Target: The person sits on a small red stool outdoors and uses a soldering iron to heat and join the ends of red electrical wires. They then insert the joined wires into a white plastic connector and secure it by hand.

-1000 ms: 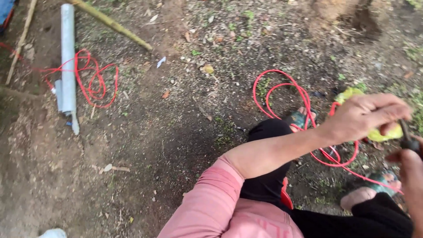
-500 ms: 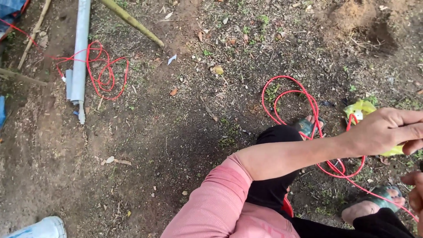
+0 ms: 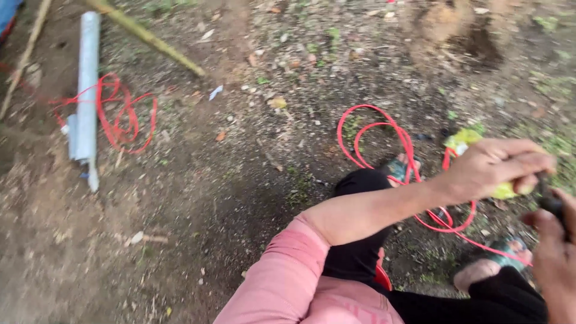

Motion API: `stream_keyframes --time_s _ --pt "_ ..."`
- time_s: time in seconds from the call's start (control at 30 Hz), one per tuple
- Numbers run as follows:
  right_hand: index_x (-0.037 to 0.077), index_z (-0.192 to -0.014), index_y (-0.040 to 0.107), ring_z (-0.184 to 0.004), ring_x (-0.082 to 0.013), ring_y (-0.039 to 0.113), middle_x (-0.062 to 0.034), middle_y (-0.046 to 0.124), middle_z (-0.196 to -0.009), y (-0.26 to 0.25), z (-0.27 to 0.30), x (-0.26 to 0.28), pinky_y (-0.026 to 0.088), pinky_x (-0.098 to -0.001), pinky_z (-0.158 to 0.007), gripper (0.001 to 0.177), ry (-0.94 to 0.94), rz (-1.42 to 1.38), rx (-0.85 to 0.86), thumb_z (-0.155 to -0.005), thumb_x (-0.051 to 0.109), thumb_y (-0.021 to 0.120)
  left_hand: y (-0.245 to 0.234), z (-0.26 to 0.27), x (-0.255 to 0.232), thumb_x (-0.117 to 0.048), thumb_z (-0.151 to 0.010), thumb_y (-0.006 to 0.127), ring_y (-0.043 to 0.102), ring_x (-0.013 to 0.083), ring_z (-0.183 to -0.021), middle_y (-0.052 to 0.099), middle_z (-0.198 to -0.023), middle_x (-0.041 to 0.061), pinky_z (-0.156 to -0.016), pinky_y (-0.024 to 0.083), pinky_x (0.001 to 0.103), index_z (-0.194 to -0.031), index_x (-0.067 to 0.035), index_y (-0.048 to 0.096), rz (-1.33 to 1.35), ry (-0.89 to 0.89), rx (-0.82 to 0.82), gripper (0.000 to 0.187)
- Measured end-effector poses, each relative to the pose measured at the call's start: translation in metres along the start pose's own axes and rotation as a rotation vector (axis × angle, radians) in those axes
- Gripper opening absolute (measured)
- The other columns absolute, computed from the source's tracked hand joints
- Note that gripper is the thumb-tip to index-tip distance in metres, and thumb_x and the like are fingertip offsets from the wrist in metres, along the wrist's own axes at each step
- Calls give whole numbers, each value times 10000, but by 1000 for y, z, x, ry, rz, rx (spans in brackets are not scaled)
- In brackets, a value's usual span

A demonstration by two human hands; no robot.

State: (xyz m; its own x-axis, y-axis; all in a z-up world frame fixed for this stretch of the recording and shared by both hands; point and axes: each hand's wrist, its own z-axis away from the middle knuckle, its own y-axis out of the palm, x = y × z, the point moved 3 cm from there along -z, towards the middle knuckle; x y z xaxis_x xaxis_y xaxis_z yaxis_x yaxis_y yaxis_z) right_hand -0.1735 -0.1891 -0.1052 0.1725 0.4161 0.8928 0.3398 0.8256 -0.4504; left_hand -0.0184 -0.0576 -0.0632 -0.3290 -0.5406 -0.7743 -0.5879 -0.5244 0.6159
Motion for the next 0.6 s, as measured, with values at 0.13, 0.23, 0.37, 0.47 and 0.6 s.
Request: stream_keyframes --time_s 0.13,0.23,0.37,0.47,0.6 --pt "-44 -1536 600 -629 -156 432 -157 663 -942 -6 0 99 376 -292 -566 374 179 8 6 -1176 -3 505 7 2 -21 -285 -1079 640 464 86 -514 652 -654 21 -449 327 222 -1038 -116 739 -50 -77 34 200" --pt "-59 -1469 614 -562 -134 383 -187 639 -845 -3 2 104 331 -243 -508 349 238 -185 -23 -1133 -27 523 10 7 -28 -319 -1065 620 528 59 -589 600 -676 -9 -530 408 194 -979 -123 706 -120 -63 38 231" --pt "-7 -1370 659 -586 -108 424 -125 673 -803 -10 -13 109 353 -237 -521 321 273 -204 27 -1071 49 555 9 2 -41 -317 -1068 587 538 44 -617 615 -680 -29 -594 457 208 -994 -124 703 -331 -59 -28 237" --pt "43 -1339 697 -683 -110 521 -74 699 -860 -24 -19 111 419 -269 -622 366 203 -29 3 -978 99 680 4 0 -46 -279 -1074 588 559 70 -644 623 -689 10 -656 493 225 -1022 -66 699 -291 -16 -21 245" --pt "108 -1221 725 -601 -49 288 74 342 -652 -40 -20 134 233 -256 -544 297 158 -75 -224 -929 83 770 2 1 -66 -303 -1110 537 421 39 -619 645 -792 -21 -579 324 186 -1222 -74 686 -364 -40 -8 295"
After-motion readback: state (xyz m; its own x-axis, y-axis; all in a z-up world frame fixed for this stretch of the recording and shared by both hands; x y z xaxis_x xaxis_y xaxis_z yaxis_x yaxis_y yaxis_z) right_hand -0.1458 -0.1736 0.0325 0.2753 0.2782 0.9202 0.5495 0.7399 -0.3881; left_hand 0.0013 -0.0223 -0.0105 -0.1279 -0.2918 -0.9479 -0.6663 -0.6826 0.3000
